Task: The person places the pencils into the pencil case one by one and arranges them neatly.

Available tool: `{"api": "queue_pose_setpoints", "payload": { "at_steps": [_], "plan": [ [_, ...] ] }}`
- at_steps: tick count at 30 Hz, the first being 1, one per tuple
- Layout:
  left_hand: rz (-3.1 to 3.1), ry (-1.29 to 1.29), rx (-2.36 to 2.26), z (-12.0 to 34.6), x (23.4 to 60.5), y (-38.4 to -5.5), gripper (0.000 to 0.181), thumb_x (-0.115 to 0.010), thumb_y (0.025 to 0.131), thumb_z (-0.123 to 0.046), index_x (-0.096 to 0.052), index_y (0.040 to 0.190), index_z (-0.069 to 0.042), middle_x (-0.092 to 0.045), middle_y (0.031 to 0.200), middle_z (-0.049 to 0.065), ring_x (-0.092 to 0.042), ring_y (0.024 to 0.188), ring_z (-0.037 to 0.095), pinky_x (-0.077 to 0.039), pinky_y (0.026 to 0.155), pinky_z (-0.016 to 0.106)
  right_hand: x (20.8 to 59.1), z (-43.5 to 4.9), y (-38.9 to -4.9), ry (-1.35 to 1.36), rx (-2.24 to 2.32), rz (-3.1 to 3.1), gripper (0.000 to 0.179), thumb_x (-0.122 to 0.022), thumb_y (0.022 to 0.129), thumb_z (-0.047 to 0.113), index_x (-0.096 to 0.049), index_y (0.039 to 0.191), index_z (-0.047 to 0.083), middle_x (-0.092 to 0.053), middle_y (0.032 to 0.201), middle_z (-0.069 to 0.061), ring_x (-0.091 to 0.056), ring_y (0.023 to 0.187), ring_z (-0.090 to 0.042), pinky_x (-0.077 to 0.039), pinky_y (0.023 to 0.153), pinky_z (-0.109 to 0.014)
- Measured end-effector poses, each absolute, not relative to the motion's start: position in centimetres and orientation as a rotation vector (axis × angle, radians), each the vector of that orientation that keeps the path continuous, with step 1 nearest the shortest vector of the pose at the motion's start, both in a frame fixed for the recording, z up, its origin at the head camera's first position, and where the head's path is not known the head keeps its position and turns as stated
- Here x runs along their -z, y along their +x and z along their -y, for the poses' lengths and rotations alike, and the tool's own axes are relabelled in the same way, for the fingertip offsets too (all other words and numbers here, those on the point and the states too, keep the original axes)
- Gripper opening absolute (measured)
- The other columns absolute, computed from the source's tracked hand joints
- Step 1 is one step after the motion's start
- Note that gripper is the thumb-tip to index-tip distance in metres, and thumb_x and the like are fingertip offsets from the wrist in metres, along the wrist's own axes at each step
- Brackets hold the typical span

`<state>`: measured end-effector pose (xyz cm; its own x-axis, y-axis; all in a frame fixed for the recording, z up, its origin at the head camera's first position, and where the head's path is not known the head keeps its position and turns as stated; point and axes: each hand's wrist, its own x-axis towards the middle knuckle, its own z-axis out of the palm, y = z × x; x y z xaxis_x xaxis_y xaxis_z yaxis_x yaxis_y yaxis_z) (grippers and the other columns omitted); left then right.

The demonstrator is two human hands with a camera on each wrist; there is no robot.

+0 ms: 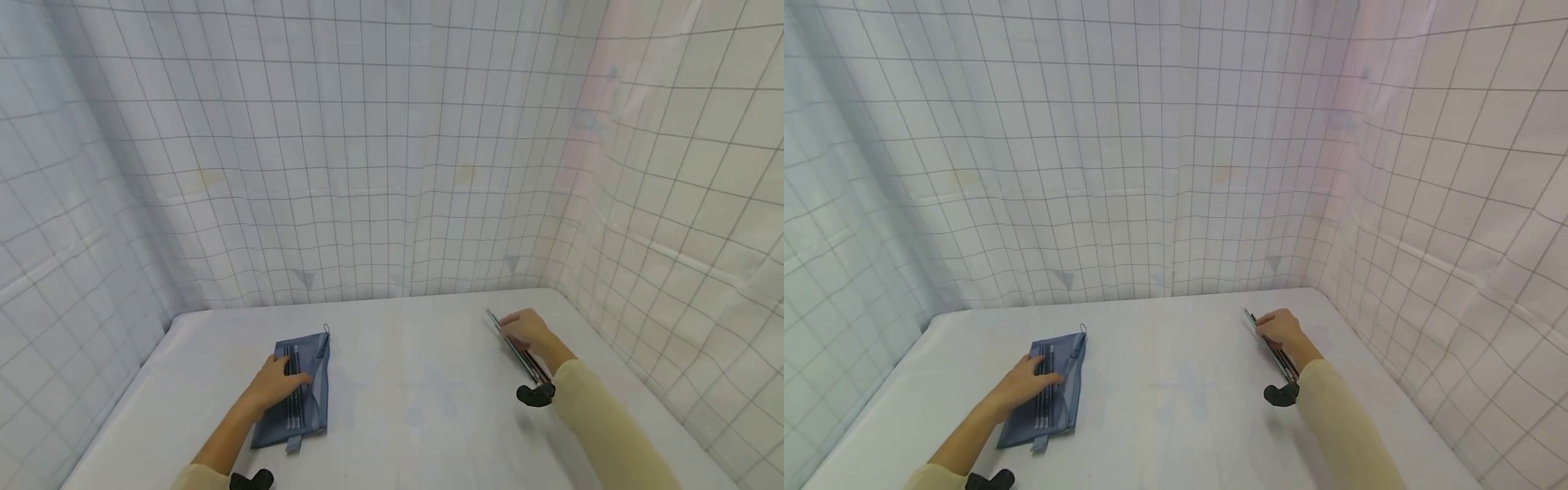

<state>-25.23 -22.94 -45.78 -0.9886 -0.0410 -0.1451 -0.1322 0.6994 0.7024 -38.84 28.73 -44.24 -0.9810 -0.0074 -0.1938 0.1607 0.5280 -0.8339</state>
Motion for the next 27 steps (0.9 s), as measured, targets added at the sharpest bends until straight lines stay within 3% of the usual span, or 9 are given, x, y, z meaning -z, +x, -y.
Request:
{"api": "queue_pose_setpoints", "payload": {
  "at_steps": [3,8,18,27],
  "plan": [
    [-2.793,-0.136,-1.159,23.0,45.9,-25.2,0.093,-0.067,0.094,-0.039,-0.025,0.149,0.022,-0.009,0.155,0.049,-0.018,0.14,0.068,-0.026,0.11,0.075,43.9,-28.6,-38.8,0.165,1.539,-2.519,0.038,-0.068,0.094,0.002,-0.065,0.131,-0.009,-0.066,0.1,-0.008,-0.056,0.079,-0.017,-0.054,0.069,-0.028],
    [-2.782,-0.138,-1.18,23.0,46.0,-25.3,0.092,-0.066,0.094,-0.038,-0.025,0.15,0.022,-0.009,0.156,0.048,-0.017,0.141,0.067,-0.024,0.111,0.074,43.5,-28.1,-38.6,0.177,1.606,-2.464,0.042,-0.069,0.095,0.004,-0.063,0.134,-0.007,-0.068,0.111,-0.012,-0.061,0.088,-0.019,-0.058,0.074,-0.03],
    [-2.79,-0.143,-1.168,23.0,46.0,-25.3,0.092,-0.067,0.095,-0.038,-0.025,0.15,0.022,-0.009,0.156,0.048,-0.018,0.141,0.067,-0.025,0.11,0.074,43.2,-25.6,-38.4,0.161,1.784,-2.243,0.046,-0.068,0.095,0.0,-0.057,0.139,-0.011,-0.065,0.11,-0.011,-0.065,0.084,-0.016,-0.059,0.074,-0.028],
    [-2.799,-0.145,-1.157,23.0,46.1,-25.3,0.093,-0.068,0.094,-0.039,-0.025,0.15,0.022,-0.009,0.155,0.049,-0.017,0.14,0.067,-0.025,0.11,0.075,43.5,-23.1,-38.3,0.197,1.81,-2.229,0.041,-0.07,0.093,-0.003,-0.062,0.132,-0.011,-0.066,0.11,-0.015,-0.067,0.087,-0.02,-0.06,0.072,-0.028]
  ]
}}
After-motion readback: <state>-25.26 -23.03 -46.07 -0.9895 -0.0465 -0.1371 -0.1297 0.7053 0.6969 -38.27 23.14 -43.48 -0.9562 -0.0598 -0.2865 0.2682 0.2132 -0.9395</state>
